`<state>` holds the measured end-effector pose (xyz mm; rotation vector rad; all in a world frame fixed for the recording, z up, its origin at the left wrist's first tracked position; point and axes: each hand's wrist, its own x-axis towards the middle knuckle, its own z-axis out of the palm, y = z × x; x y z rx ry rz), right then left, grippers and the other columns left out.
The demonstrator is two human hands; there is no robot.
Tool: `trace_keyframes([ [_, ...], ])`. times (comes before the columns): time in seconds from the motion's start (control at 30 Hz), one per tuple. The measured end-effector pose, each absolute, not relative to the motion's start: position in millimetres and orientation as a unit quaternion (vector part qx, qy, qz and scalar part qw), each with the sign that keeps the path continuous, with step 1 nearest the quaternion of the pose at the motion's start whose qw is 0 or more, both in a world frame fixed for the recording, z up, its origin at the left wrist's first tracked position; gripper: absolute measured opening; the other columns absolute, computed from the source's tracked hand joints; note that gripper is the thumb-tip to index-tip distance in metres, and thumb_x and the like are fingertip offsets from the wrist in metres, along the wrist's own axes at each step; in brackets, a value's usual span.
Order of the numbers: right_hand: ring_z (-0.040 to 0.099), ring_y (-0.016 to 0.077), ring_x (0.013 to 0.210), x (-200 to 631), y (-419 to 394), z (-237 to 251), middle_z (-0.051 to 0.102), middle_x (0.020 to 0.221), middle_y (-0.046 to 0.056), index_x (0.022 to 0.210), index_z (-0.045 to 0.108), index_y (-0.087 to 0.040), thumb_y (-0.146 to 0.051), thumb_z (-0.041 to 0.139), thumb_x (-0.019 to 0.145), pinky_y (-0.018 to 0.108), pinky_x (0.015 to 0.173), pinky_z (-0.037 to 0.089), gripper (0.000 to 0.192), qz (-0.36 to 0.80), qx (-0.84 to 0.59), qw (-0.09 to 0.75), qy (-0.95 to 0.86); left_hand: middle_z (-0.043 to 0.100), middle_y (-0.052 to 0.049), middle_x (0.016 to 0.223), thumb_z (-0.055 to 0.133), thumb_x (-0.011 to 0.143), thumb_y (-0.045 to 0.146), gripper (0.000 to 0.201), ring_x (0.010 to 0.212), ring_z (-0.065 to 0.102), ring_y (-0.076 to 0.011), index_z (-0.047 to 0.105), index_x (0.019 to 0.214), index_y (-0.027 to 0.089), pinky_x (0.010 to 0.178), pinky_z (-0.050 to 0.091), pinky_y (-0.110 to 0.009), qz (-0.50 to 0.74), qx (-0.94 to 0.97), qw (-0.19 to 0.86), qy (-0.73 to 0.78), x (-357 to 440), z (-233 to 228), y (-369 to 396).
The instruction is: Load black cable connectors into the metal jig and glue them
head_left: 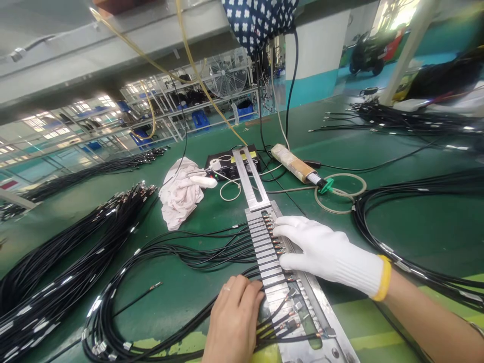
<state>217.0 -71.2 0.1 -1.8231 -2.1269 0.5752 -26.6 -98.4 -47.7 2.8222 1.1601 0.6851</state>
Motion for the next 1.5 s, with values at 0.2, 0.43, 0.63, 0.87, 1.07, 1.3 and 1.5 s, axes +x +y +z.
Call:
trace_keyframes([
  [0.2, 0.060, 0.0310, 0.121, 219.9, -73.4, 10.8, 0.058, 0.143, 0.002, 0.127, 0.065, -0.033, -0.039, 0.061, 0.082, 0.049, 0.096, 0.049, 0.045, 0.232, -0.659, 0.169, -0.696, 0.061, -0.003, 0.085, 0.045, 0.102, 0.012, 0.016, 0.076, 0.058, -0.0182, 0.059, 0.102, 0.019, 0.069, 0.049, -0.030, 0.271, 0.887, -0.018, 0.373, -25.5, -35.9, -98.3],
  [0.43, 0.060, 0.0271, 0.123, 232.1, -74.9, 19.9, 0.064, 0.136, -0.007, 0.087, 0.076, -0.034, -0.041, 0.064, 0.083, 0.041, 0.100, 0.043, 0.014, 0.331, -0.588, 0.232, -0.701, 0.062, -0.002, 0.095, 0.051, 0.099, 0.009, 0.017, 0.088, 0.061, -0.0158, 0.060, 0.107, 0.021, 0.079, 0.047, -0.026, 0.350, 0.850, 0.031, 0.393, -32.6, -34.6, -99.9],
  [0.63, 0.056, 0.0269, 0.128, 233.3, -77.2, 23.3, 0.069, 0.129, -0.006, 0.071, 0.072, -0.029, -0.036, 0.063, 0.084, 0.038, 0.104, 0.038, 0.017, 0.420, -0.522, 0.223, -0.708, 0.062, -0.003, 0.095, 0.051, 0.100, 0.010, 0.018, 0.089, 0.060, -0.0154, 0.061, 0.108, 0.022, 0.080, 0.046, -0.025, 0.397, 0.813, 0.051, 0.422, -30.8, -38.4, -103.9],
  [0.87, 0.057, 0.0268, 0.127, 228.1, -76.8, 24.0, 0.070, 0.127, -0.005, 0.072, 0.076, -0.029, -0.031, 0.065, 0.080, 0.036, 0.105, 0.039, 0.014, 0.433, -0.507, 0.237, -0.706, 0.063, -0.003, 0.094, 0.050, 0.100, 0.010, 0.018, 0.087, 0.062, -0.0159, 0.062, 0.107, 0.022, 0.078, 0.048, -0.026, 0.407, 0.812, 0.047, 0.415, -30.6, -39.8, -104.8],
  [1.07, 0.058, 0.0268, 0.126, 229.5, -76.0, 21.9, 0.070, 0.126, -0.004, 0.074, 0.078, -0.029, -0.030, 0.065, 0.080, 0.035, 0.103, 0.041, 0.014, 0.424, -0.501, 0.247, -0.712, 0.063, -0.004, 0.093, 0.049, 0.101, 0.011, 0.017, 0.087, 0.062, -0.0164, 0.061, 0.107, 0.022, 0.078, 0.048, -0.027, 0.388, 0.826, 0.045, 0.407, -31.5, -38.4, -103.3],
  [1.3, 0.059, 0.0254, 0.124, 230.0, -76.7, 21.5, 0.070, 0.126, -0.006, 0.072, 0.076, -0.029, -0.031, 0.065, 0.081, 0.034, 0.103, 0.040, 0.014, 0.414, -0.506, 0.244, -0.717, 0.062, -0.005, 0.095, 0.049, 0.100, 0.008, 0.019, 0.087, 0.061, -0.0168, 0.060, 0.110, 0.020, 0.079, 0.049, -0.026, 0.353, 0.852, 0.018, 0.385, -34.5, -39.1, -101.7],
  [1.5, 0.067, 0.0252, 0.106, 230.8, -72.3, 24.4, 0.073, 0.118, -0.002, 0.078, 0.076, -0.027, -0.032, 0.057, 0.086, 0.035, 0.095, 0.049, 0.021, 0.348, -0.527, 0.270, -0.727, 0.061, -0.006, 0.093, 0.045, 0.101, 0.008, 0.018, 0.083, 0.061, -0.0176, 0.059, 0.108, 0.017, 0.075, 0.051, -0.027, 0.314, 0.882, -0.028, 0.350, -33.6, -42.4, -101.1],
])
